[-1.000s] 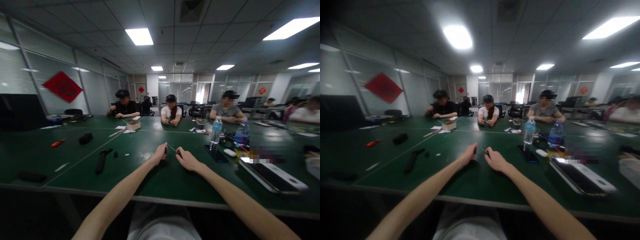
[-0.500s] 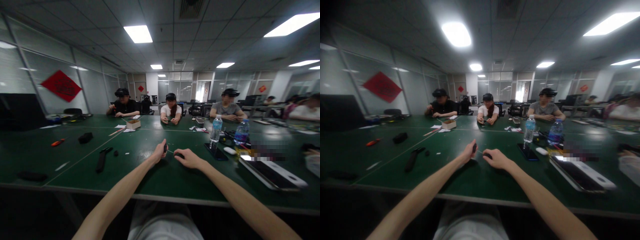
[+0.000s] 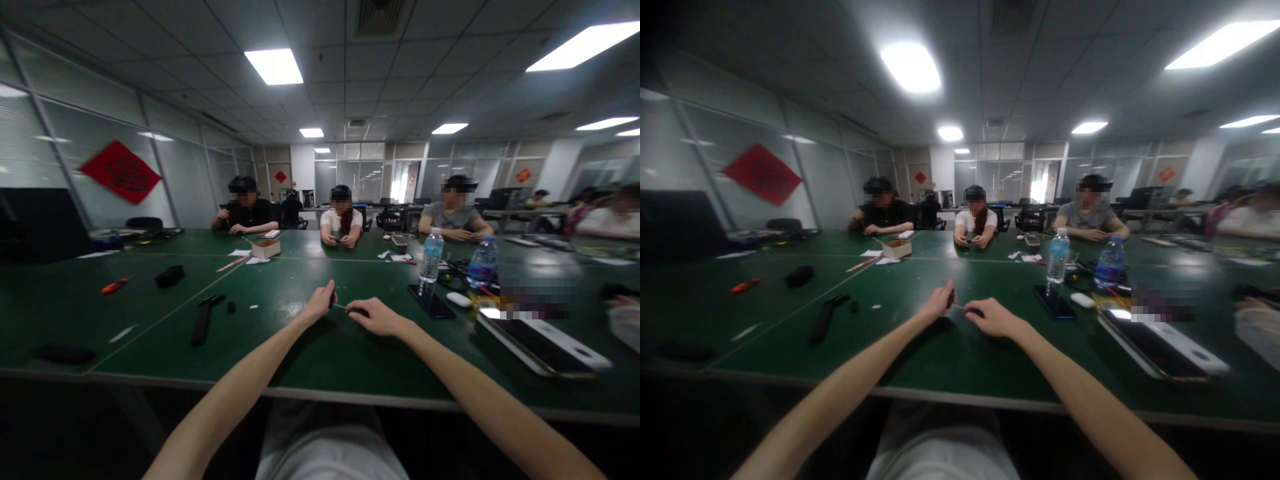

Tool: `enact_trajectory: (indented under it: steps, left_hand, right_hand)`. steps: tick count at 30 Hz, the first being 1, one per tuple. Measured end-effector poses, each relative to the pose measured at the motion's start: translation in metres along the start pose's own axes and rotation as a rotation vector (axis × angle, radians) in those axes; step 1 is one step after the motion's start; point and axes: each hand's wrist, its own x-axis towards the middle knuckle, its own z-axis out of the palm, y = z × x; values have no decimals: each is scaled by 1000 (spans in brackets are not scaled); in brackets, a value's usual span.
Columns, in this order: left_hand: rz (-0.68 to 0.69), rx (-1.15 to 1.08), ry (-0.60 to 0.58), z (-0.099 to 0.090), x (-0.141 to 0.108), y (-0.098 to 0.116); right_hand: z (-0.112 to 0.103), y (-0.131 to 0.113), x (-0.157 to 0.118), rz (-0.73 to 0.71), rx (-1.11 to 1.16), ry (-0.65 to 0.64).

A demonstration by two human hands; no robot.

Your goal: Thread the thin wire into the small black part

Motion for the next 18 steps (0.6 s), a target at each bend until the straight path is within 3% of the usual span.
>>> enact_trajectory:
  steps: [6, 13, 18]
  left_hand:
    - [19, 88, 65, 2, -1, -4]
    - [-41, 45, 205, 6, 4, -16]
    - [-57, 83, 271, 6, 7, -16]
  right_hand:
    - [8, 1, 2, 33, 58, -14]
    - [36, -1, 6, 195, 146, 144]
    - [48, -5, 6, 265, 162, 189]
